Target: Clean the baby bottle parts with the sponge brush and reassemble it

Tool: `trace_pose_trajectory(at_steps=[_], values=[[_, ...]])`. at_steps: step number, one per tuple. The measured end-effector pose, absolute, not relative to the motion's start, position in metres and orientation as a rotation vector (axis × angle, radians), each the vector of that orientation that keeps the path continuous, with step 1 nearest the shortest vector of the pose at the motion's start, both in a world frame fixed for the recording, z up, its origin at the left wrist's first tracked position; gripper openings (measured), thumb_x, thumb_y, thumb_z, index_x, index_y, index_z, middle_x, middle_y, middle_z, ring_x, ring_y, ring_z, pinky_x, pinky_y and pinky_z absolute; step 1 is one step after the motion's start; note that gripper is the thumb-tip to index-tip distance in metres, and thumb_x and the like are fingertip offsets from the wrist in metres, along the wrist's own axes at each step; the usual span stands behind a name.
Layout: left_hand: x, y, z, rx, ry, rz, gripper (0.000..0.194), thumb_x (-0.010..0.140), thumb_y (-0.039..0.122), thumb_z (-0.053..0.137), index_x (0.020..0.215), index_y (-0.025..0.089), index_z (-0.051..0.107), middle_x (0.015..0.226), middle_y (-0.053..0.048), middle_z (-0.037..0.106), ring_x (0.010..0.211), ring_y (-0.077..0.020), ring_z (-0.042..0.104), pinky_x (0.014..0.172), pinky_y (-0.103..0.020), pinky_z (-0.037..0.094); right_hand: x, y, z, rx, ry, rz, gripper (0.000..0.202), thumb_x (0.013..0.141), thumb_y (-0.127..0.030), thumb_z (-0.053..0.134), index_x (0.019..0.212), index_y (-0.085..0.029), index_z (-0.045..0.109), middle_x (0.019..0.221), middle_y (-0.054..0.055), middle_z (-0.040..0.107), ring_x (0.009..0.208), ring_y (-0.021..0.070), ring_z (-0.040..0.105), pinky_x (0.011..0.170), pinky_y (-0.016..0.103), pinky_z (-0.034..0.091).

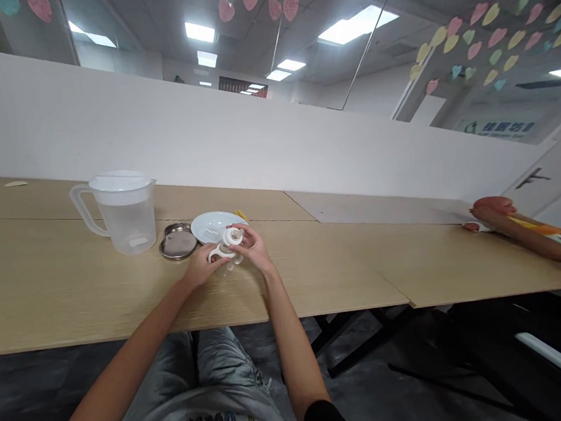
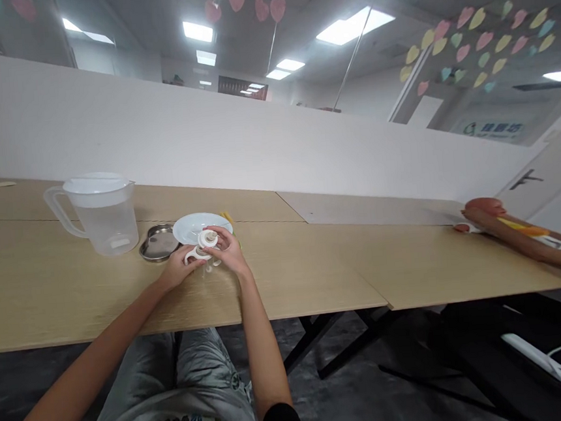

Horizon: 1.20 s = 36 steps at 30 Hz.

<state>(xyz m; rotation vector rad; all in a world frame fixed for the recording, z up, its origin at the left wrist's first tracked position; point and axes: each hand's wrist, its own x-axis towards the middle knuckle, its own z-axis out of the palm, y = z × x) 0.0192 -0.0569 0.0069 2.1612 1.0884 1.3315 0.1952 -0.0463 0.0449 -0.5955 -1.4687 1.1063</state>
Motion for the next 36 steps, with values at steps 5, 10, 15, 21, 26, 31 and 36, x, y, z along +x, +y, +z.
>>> trace_pose_trajectory(at_steps=[5,10,15,21,26,31,36], values=[[0.019,-0.06,0.009,2.165,1.09,1.33,0.04,0.079,0.051,0.063,0.1,0.017,0.067,0.102,-0.008,0.068,0.095,-0.0229,0.061,0.086,-0.034,0.046,0.196,-0.045,0.045,-0.634,-1.464,1.087,0.062,0.051,-0.037,0.085,0.106,-0.024,0.061,0.121,0.007,0.063,0.112,0.0237,0.06,0.098,0.038,0.051],[0.019,-0.061,0.009,2.166,1.08,1.331,0.041,0.08,0.05,0.063,0.103,0.016,0.067,0.102,-0.009,0.067,0.094,-0.0225,0.061,0.086,-0.035,0.046,0.194,-0.044,0.044,-0.637,-1.479,1.111,0.058,0.055,-0.035,0.083,0.106,-0.023,0.06,0.118,0.006,0.063,0.104,0.0223,0.063,0.09,0.035,0.055],[0.019,-0.06,0.009,2.175,1.096,1.326,0.043,0.08,0.051,0.063,0.103,0.015,0.067,0.1,-0.009,0.067,0.092,-0.0229,0.061,0.086,-0.036,0.045,0.194,-0.043,0.043,-0.641,-1.438,1.084,0.058,0.053,-0.033,0.084,0.105,-0.023,0.06,0.12,0.006,0.063,0.105,0.0232,0.063,0.091,0.036,0.055],[0.019,-0.062,0.01,2.141,1.085,1.351,0.042,0.078,0.051,0.065,0.1,0.016,0.068,0.101,-0.009,0.067,0.093,-0.0232,0.061,0.085,-0.035,0.046,0.195,-0.039,0.044,-0.558,-1.36,1.056,0.06,0.055,-0.031,0.084,0.11,-0.024,0.059,0.124,0.007,0.062,0.114,0.0249,0.059,0.097,0.041,0.052],[0.019,-0.062,0.01,2.133,1.087,1.348,0.042,0.077,0.052,0.065,0.102,0.018,0.068,0.102,-0.009,0.068,0.094,-0.0232,0.061,0.086,-0.035,0.046,0.192,-0.034,0.071,-0.543,-1.311,0.96,0.063,0.056,-0.034,0.083,0.113,-0.023,0.058,0.124,0.008,0.061,0.114,0.0258,0.058,0.101,0.045,0.049],[0.02,-0.061,0.009,2.142,1.091,1.346,0.044,0.078,0.052,0.064,0.103,0.017,0.068,0.102,-0.009,0.067,0.093,-0.0227,0.06,0.086,-0.035,0.046,0.192,-0.022,0.109,-0.495,-1.308,0.832,0.065,0.06,-0.032,0.079,0.119,-0.025,0.054,0.13,0.007,0.056,0.12,0.0247,0.054,0.105,0.043,0.046],[0.02,-0.061,0.009,2.123,1.076,1.347,0.043,0.078,0.051,0.066,0.105,0.017,0.068,0.105,-0.009,0.067,0.094,-0.022,0.06,0.085,-0.034,0.046,0.191,0.007,0.109,-0.576,-1.254,0.747,0.064,0.06,-0.031,0.077,0.119,-0.024,0.055,0.134,0.007,0.053,0.123,0.0242,0.051,0.104,0.04,0.044]])
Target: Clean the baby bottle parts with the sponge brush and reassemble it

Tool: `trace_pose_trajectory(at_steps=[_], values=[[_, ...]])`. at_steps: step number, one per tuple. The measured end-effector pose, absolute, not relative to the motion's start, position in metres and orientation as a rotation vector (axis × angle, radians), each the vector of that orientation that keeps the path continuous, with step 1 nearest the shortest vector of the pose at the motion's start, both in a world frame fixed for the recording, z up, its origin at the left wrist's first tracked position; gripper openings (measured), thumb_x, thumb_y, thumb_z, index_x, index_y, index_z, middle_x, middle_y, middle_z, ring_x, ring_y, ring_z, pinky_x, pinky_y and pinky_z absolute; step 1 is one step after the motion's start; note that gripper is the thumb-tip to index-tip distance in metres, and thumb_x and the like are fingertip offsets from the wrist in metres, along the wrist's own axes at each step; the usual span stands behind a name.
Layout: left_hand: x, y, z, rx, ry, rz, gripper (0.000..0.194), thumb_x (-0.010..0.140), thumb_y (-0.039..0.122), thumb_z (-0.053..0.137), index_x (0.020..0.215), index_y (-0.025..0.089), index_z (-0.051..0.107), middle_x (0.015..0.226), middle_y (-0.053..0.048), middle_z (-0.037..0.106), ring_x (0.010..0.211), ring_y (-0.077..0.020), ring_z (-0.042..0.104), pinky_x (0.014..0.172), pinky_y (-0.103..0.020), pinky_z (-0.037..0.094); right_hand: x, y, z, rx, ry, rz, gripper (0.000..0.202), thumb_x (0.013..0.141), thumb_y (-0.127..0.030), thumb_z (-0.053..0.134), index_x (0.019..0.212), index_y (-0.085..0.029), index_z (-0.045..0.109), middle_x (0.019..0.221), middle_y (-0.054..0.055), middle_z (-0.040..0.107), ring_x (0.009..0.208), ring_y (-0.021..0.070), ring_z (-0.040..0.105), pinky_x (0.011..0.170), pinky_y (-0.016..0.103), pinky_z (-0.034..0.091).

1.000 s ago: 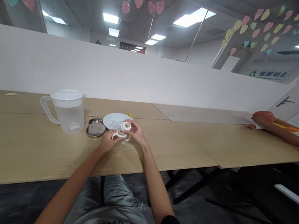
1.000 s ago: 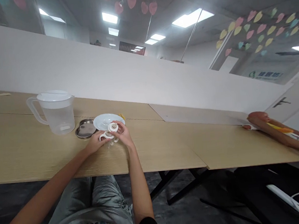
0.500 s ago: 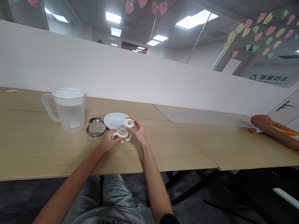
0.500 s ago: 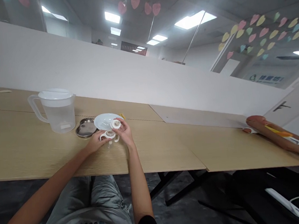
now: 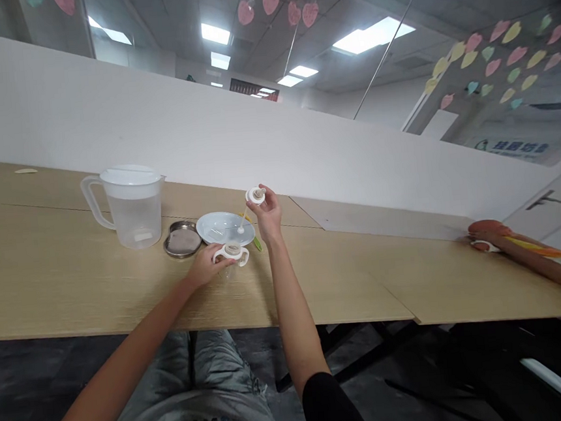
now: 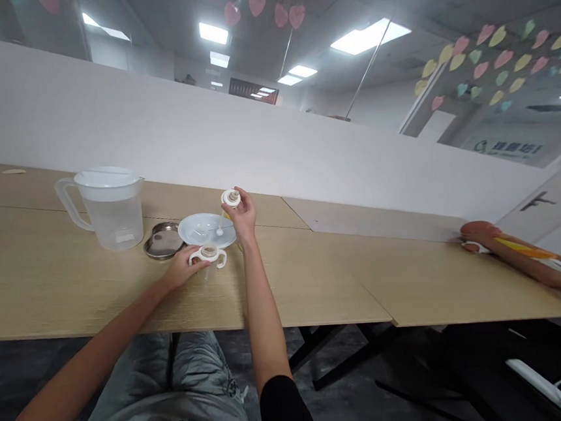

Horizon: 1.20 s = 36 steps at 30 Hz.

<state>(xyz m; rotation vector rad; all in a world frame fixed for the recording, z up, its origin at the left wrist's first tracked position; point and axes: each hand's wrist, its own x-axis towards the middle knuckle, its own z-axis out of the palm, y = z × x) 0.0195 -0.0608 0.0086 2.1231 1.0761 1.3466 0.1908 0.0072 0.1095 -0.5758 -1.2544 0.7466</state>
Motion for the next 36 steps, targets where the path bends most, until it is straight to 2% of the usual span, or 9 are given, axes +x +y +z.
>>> trace_pose_trajectory(at_steps=[5,8,12,20,26,31,36], values=[[0.02,-0.059,0.006,2.086,1.092,1.331,0.045,0.077,0.051,0.066,0.106,0.016,0.068,0.106,-0.009,0.067,0.087,-0.02,0.061,0.077,-0.031,0.048,0.19,0.051,0.078,-0.717,-1.243,0.762,0.068,0.054,-0.031,0.076,0.118,-0.02,0.056,0.124,0.008,0.059,0.112,0.0229,0.057,0.099,0.04,0.047],[0.02,-0.058,0.005,2.086,1.079,1.353,0.045,0.076,0.051,0.067,0.106,0.017,0.069,0.106,-0.008,0.067,0.091,-0.0209,0.061,0.08,-0.033,0.048,0.192,0.072,0.065,-0.777,-1.272,0.739,0.065,0.053,-0.033,0.075,0.114,-0.017,0.058,0.119,0.009,0.061,0.108,0.0215,0.059,0.098,0.04,0.047],[0.02,-0.06,0.006,2.086,1.053,1.364,0.046,0.076,0.05,0.067,0.108,0.017,0.068,0.107,-0.008,0.068,0.096,-0.0221,0.061,0.084,-0.033,0.048,0.193,0.086,0.06,-0.798,-1.288,0.719,0.06,0.052,-0.03,0.074,0.108,-0.016,0.059,0.116,0.009,0.063,0.105,0.0202,0.059,0.098,0.039,0.046],[0.02,-0.062,0.007,2.112,1.037,1.348,0.047,0.078,0.052,0.065,0.108,0.015,0.068,0.104,-0.008,0.067,0.09,-0.0212,0.06,0.077,-0.031,0.048,0.191,0.082,0.051,-0.835,-1.424,0.762,0.059,0.05,-0.027,0.075,0.105,-0.015,0.059,0.111,0.009,0.064,0.1,0.0204,0.06,0.094,0.038,0.047],[0.02,-0.062,0.008,2.106,1.033,1.338,0.045,0.079,0.05,0.065,0.108,0.016,0.068,0.104,-0.008,0.067,0.089,-0.0203,0.06,0.076,-0.031,0.047,0.192,0.073,0.038,-0.948,-1.665,0.795,0.055,0.052,-0.032,0.077,0.102,-0.018,0.061,0.102,0.005,0.066,0.087,0.0173,0.061,0.085,0.036,0.05],[0.021,-0.061,0.006,2.08,1.038,1.347,0.047,0.079,0.05,0.065,0.109,0.014,0.067,0.105,-0.009,0.067,0.086,-0.019,0.059,0.073,-0.029,0.046,0.191,0.06,0.039,-1.074,-1.945,0.685,0.05,0.059,-0.043,0.076,0.101,-0.019,0.062,0.088,0.001,0.065,0.077,0.0149,0.058,0.078,0.031,0.049],[0.021,-0.062,0.006,2.074,1.05,1.343,0.046,0.078,0.051,0.065,0.107,0.016,0.068,0.103,-0.007,0.067,0.082,-0.0172,0.058,0.07,-0.028,0.045,0.187,0.05,0.043,-1.139,-1.92,0.617,0.045,0.063,-0.053,0.071,0.09,-0.018,0.064,0.092,0.003,0.064,0.085,0.0182,0.059,0.081,0.033,0.047]])
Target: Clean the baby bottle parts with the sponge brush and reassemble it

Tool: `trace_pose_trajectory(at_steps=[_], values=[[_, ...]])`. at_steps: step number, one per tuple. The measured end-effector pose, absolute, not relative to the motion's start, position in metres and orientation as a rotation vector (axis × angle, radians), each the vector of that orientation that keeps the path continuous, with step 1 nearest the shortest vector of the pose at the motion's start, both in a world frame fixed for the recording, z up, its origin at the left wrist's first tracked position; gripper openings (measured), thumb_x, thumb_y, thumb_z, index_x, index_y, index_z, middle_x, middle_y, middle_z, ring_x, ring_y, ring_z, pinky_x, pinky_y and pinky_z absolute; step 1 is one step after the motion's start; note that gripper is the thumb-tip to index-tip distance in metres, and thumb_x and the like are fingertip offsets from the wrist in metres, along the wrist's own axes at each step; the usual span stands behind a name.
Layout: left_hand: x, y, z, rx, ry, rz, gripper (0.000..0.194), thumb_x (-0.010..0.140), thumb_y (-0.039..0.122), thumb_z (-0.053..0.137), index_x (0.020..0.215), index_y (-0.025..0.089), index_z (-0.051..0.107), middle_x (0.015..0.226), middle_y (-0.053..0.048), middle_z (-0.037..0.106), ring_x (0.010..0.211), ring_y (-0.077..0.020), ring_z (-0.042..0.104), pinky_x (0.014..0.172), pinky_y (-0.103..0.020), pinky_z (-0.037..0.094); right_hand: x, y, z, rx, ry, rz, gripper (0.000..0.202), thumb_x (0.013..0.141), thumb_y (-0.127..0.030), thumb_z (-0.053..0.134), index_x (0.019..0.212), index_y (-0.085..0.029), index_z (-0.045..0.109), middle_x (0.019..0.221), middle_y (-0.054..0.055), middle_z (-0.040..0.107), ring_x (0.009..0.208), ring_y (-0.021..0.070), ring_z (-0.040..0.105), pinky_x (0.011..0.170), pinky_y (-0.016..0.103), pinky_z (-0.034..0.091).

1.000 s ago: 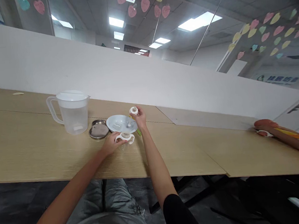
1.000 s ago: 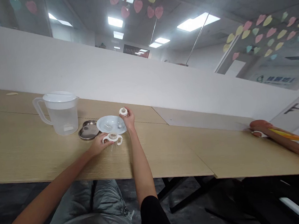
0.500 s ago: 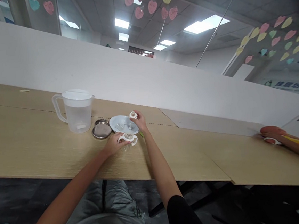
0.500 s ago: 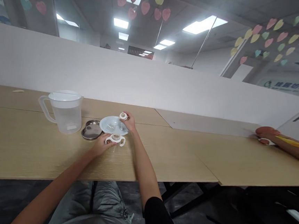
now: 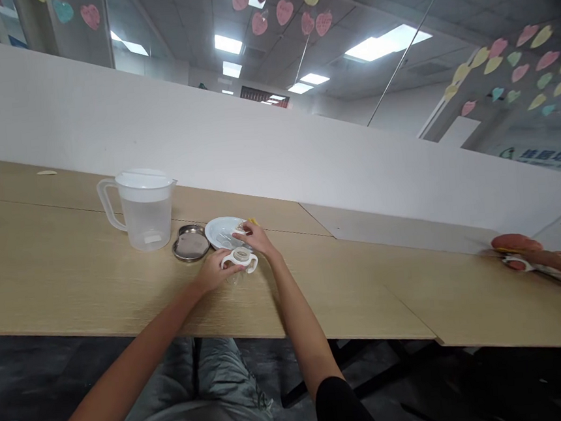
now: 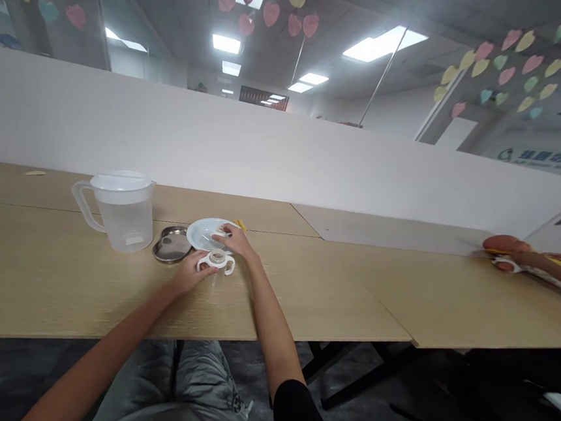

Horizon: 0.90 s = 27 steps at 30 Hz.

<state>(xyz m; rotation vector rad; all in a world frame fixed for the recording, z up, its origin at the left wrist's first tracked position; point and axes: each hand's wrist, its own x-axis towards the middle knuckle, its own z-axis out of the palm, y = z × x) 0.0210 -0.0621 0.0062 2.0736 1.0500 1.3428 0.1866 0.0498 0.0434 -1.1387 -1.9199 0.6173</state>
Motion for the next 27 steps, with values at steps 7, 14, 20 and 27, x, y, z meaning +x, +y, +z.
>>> trace_pose_trajectory(at_steps=[7,14,20,27], values=[[0.022,-0.063,0.007,2.081,1.074,1.364,0.045,0.079,0.05,0.065,0.109,0.016,0.067,0.105,-0.008,0.067,0.086,-0.0185,0.06,0.074,-0.029,0.047,0.194,0.05,0.043,-1.07,-1.846,0.621,0.041,0.062,-0.044,0.073,0.092,-0.019,0.06,0.099,0.005,0.066,0.096,0.0205,0.059,0.085,0.033,0.045],[0.022,-0.061,0.008,2.118,1.079,1.352,0.043,0.079,0.049,0.065,0.106,0.016,0.067,0.108,-0.009,0.067,0.098,-0.0229,0.061,0.087,-0.034,0.048,0.205,0.055,0.038,-1.07,-1.858,0.441,0.04,0.063,-0.041,0.072,0.092,-0.019,0.056,0.093,0.003,0.065,0.085,0.0181,0.059,0.081,0.03,0.045],[0.022,-0.061,0.01,2.107,1.067,1.375,0.044,0.077,0.049,0.066,0.108,0.017,0.067,0.108,-0.008,0.068,0.1,-0.0228,0.061,0.087,-0.034,0.049,0.206,0.056,0.036,-1.176,-1.885,0.255,0.03,0.066,-0.036,0.071,0.084,-0.021,0.051,0.091,0.002,0.065,0.085,0.0195,0.058,0.08,0.031,0.043],[0.023,-0.06,0.011,2.076,1.088,1.362,0.046,0.076,0.052,0.066,0.106,0.016,0.067,0.109,-0.009,0.067,0.1,-0.0237,0.061,0.088,-0.036,0.047,0.209,0.056,0.034,-1.194,-1.931,0.137,0.039,0.072,-0.029,0.064,0.108,-0.021,0.048,0.102,0.006,0.063,0.09,0.0231,0.058,0.081,0.035,0.045]])
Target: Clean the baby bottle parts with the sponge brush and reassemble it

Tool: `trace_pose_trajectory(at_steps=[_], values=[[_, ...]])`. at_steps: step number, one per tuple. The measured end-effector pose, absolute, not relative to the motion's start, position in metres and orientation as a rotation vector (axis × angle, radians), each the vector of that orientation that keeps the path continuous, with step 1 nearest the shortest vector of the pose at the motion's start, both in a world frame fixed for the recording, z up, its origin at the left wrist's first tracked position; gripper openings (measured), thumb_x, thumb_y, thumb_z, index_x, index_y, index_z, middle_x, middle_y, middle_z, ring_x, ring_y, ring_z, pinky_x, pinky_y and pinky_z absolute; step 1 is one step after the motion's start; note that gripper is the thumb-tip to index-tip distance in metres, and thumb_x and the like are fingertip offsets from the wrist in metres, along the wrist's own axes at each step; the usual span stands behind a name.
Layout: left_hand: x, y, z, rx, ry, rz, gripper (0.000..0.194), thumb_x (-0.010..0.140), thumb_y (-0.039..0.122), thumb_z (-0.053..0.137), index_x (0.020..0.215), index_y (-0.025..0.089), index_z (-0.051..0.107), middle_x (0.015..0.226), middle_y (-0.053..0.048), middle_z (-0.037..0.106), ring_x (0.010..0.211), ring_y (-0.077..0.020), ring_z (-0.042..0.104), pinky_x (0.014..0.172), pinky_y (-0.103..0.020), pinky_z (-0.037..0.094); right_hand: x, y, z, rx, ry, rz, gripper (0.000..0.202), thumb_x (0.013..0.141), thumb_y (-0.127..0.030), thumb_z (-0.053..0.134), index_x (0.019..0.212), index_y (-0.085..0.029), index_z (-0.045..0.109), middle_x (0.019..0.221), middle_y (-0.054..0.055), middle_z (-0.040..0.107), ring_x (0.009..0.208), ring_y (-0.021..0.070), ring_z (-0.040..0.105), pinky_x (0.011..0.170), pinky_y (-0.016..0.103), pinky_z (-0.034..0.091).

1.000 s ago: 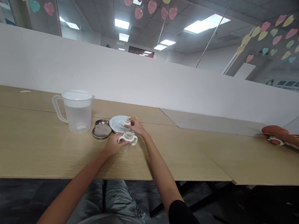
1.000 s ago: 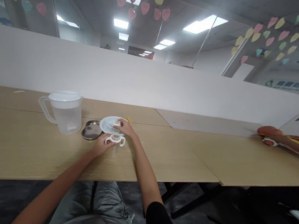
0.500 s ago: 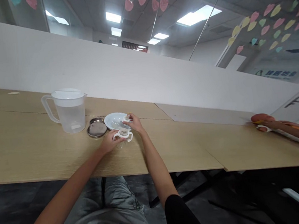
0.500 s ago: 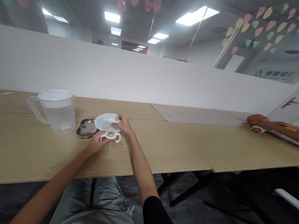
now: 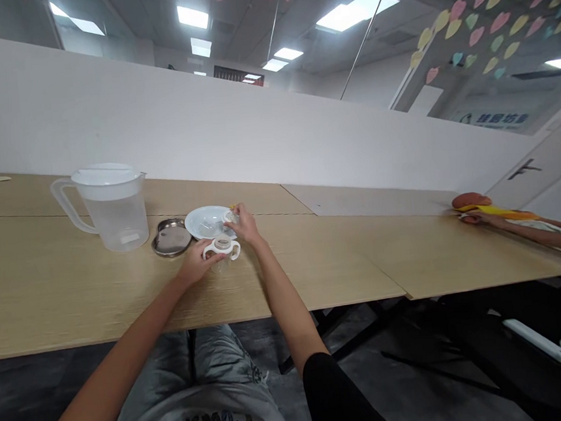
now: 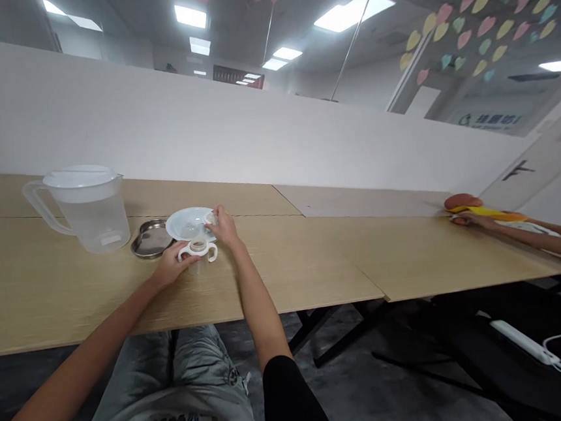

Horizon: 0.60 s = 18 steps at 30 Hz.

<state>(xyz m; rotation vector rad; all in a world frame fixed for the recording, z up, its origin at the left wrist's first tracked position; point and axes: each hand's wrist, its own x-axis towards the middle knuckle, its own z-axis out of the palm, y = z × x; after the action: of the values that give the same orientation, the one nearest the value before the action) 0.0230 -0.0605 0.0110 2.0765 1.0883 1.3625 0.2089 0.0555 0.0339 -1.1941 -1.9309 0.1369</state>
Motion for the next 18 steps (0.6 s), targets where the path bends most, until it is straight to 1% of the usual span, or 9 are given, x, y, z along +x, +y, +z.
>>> trace_pose_trajectory(at_steps=[2,4,6,9,11,13,15,16,18], values=[[0.023,-0.06,0.011,2.079,1.094,1.361,0.046,0.076,0.052,0.065,0.105,0.016,0.067,0.108,-0.009,0.067,0.098,-0.0234,0.061,0.088,-0.036,0.047,0.211,0.055,0.034,-1.14,-2.008,0.066,0.042,0.074,-0.02,0.058,0.115,-0.02,0.051,0.11,0.008,0.062,0.099,0.0247,0.056,0.089,0.038,0.044],[0.023,-0.06,0.011,2.086,1.099,1.355,0.046,0.077,0.052,0.065,0.105,0.016,0.067,0.107,-0.009,0.068,0.098,-0.0231,0.061,0.088,-0.035,0.047,0.212,0.053,0.035,-1.114,-2.069,-0.003,0.049,0.074,-0.012,0.053,0.123,-0.021,0.054,0.119,0.01,0.059,0.11,0.0263,0.052,0.098,0.04,0.04],[0.023,-0.061,0.011,2.09,1.102,1.34,0.046,0.077,0.051,0.065,0.107,0.017,0.067,0.107,-0.008,0.068,0.098,-0.0228,0.061,0.086,-0.034,0.048,0.212,0.051,0.035,-1.128,-2.103,-0.022,0.058,0.074,-0.009,0.05,0.13,-0.022,0.052,0.124,0.011,0.056,0.115,0.0274,0.049,0.102,0.042,0.037],[0.023,-0.061,0.011,2.089,1.109,1.324,0.047,0.078,0.051,0.065,0.11,0.016,0.066,0.108,-0.008,0.067,0.097,-0.0222,0.061,0.082,-0.032,0.049,0.21,0.049,0.036,-1.147,-2.085,0.065,0.069,0.074,-0.012,0.053,0.141,-0.023,0.04,0.123,0.009,0.059,0.112,0.0265,0.052,0.101,0.042,0.038],[0.023,-0.062,0.011,2.092,1.105,1.335,0.048,0.078,0.051,0.065,0.11,0.016,0.066,0.109,-0.009,0.067,0.096,-0.0221,0.062,0.082,-0.032,0.049,0.209,0.048,0.038,-1.172,-2.019,0.157,0.069,0.074,-0.019,0.059,0.14,-0.023,0.039,0.116,0.007,0.063,0.105,0.0245,0.056,0.097,0.04,0.041],[0.023,-0.062,0.011,2.1,1.101,1.355,0.048,0.077,0.051,0.065,0.109,0.016,0.067,0.108,-0.009,0.068,0.096,-0.0223,0.062,0.083,-0.033,0.049,0.208,0.046,0.04,-1.23,-1.97,0.229,0.055,0.074,-0.03,0.065,0.126,-0.022,0.052,0.104,0.005,0.066,0.095,0.0223,0.059,0.091,0.037,0.043],[0.023,-0.062,0.01,2.085,1.123,1.367,0.051,0.076,0.053,0.066,0.109,0.015,0.067,0.107,-0.01,0.069,0.094,-0.0227,0.062,0.084,-0.034,0.049,0.206,0.043,0.042,-1.308,-1.987,0.239,0.033,0.074,-0.041,0.067,0.1,-0.021,0.065,0.088,0.003,0.068,0.085,0.0207,0.06,0.086,0.035,0.042],[0.023,-0.061,0.009,2.062,1.143,1.366,0.053,0.074,0.054,0.067,0.111,0.015,0.066,0.107,-0.01,0.069,0.093,-0.0227,0.063,0.083,-0.034,0.049,0.206,0.041,0.043,-1.345,-2.015,0.218,0.028,0.074,-0.045,0.066,0.087,-0.02,0.067,0.08,0.002,0.067,0.081,0.0203,0.06,0.085,0.034,0.041],[0.022,-0.06,0.006,1.995,1.178,1.358,0.061,0.07,0.055,0.07,0.117,0.016,0.063,0.107,-0.01,0.069,0.09,-0.0222,0.064,0.081,-0.034,0.05,0.204,0.037,0.044,-1.395,-2.084,0.157,0.032,0.078,-0.049,0.062,0.069,-0.018,0.065,0.068,0.001,0.064,0.078,0.02,0.058,0.086,0.035,0.037]])
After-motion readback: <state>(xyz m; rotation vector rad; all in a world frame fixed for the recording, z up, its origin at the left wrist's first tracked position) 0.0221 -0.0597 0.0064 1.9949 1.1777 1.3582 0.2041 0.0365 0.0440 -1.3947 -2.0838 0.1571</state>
